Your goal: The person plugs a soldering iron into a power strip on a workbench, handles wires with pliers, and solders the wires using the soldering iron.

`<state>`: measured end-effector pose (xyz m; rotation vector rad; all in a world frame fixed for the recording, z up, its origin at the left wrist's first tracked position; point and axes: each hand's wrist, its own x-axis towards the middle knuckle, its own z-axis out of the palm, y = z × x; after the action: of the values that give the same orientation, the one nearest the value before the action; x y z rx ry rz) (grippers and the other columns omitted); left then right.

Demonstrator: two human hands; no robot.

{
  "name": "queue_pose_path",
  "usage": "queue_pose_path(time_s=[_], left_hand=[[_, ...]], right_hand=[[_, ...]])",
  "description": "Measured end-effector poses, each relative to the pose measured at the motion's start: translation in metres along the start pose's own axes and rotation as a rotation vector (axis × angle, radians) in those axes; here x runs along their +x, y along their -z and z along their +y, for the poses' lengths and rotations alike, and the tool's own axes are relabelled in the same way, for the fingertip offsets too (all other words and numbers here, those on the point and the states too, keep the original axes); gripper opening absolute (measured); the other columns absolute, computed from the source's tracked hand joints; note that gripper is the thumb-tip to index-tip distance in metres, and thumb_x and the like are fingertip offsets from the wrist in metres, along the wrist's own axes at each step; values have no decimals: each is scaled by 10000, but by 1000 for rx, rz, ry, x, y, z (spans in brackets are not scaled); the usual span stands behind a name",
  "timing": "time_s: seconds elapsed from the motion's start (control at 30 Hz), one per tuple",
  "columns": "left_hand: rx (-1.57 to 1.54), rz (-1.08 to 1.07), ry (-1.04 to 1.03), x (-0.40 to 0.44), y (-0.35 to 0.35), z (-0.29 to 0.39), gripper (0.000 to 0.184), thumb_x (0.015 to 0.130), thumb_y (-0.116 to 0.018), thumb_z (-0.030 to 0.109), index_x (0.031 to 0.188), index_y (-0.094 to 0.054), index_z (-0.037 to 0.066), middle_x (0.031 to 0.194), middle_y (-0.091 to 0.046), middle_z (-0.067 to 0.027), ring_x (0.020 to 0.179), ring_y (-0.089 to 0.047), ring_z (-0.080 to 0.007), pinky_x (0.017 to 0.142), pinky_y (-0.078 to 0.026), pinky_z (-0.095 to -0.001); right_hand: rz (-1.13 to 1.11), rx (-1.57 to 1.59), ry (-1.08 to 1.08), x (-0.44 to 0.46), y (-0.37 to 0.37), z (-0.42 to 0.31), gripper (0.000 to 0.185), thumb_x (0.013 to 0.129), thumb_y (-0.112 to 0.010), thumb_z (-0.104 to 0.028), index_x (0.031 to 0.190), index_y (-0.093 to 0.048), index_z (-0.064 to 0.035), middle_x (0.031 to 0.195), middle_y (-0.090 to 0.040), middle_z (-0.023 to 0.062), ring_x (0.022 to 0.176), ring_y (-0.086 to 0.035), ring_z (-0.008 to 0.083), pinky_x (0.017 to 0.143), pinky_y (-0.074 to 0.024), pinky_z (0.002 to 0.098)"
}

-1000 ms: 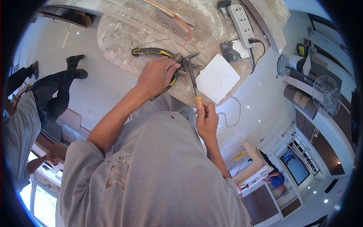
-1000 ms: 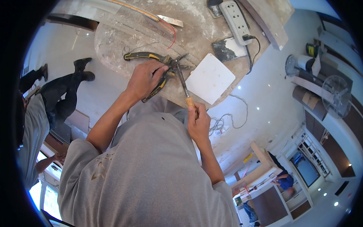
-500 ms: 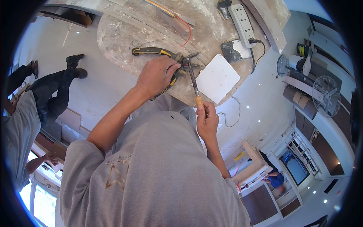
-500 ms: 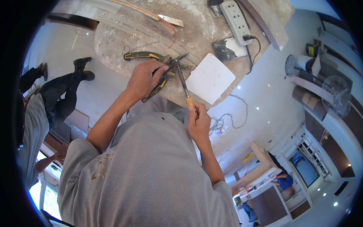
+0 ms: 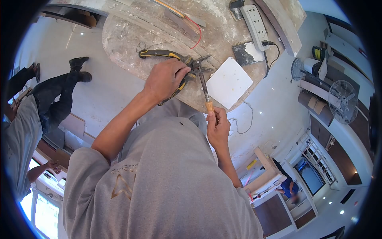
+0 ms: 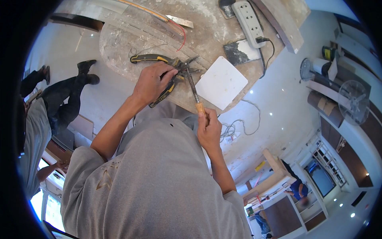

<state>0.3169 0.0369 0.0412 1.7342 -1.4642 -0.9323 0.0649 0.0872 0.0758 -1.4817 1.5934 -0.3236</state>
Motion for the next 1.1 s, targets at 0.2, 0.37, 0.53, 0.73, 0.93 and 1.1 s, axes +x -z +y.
queue_pose_path(time_s=[0.2, 0.37, 0.53, 0.73, 0.93, 1.1], left_hand=[[5, -1, 1, 0, -1, -1, 208, 951, -674, 202, 924, -722, 2, 851, -673, -173, 806, -652, -382, 726, -508, -464], [11, -5, 8, 0, 0, -1, 201, 947, -678, 200, 925, -725, 6, 858, -676, -172, 810, -653, -380, 728, -509, -461], [3, -11, 5, 0, 1, -1, 197, 938, -687, 198, 919, -724, 5, 863, -680, -170, 819, -656, -380, 735, -511, -459], [3, -11, 9, 0, -1, -1, 197, 935, -692, 198, 920, -725, 4, 871, -686, -171, 830, -659, -378, 745, -514, -456], [7, -18, 21, 0, 0, 0, 187, 930, -699, 182, 932, -727, -3, 877, -693, -172, 827, -664, -371, 744, -519, -440], [3, -7, 20, -1, 0, 0, 197, 940, -686, 194, 922, -724, 2, 867, -687, -174, 822, -659, -381, 740, -516, -456]], right_hand=[[2, -8, -8, 0, 0, -1, 178, 1027, -594, -157, 1107, -600, 3, 688, -600, 59, 580, -536, 113, 551, -425, 286], [0, -26, -27, -1, 3, 3, 164, 1045, -571, -150, 1104, -598, 0, 725, -610, 31, 633, -537, 81, 574, -422, 259], [15, -8, 16, -1, 2, 3, 184, 1024, -600, -173, 1099, -608, -5, 691, -601, 64, 572, -526, 122, 548, -423, 296], [-3, -15, -6, -2, 1, 1, 189, 1026, -598, -172, 1103, -607, 0, 697, -603, 59, 583, -531, 115, 554, -423, 291], [-28, -30, -16, -2, 3, -4, 153, 1049, -565, -137, 1100, -598, 3, 738, -617, 21, 659, -540, 65, 583, -423, 247], [7, 19, 5, 0, 0, 3, 171, 1021, -598, -153, 1089, -600, 4, 696, -606, 57, 579, -535, 108, 546, -419, 283]])
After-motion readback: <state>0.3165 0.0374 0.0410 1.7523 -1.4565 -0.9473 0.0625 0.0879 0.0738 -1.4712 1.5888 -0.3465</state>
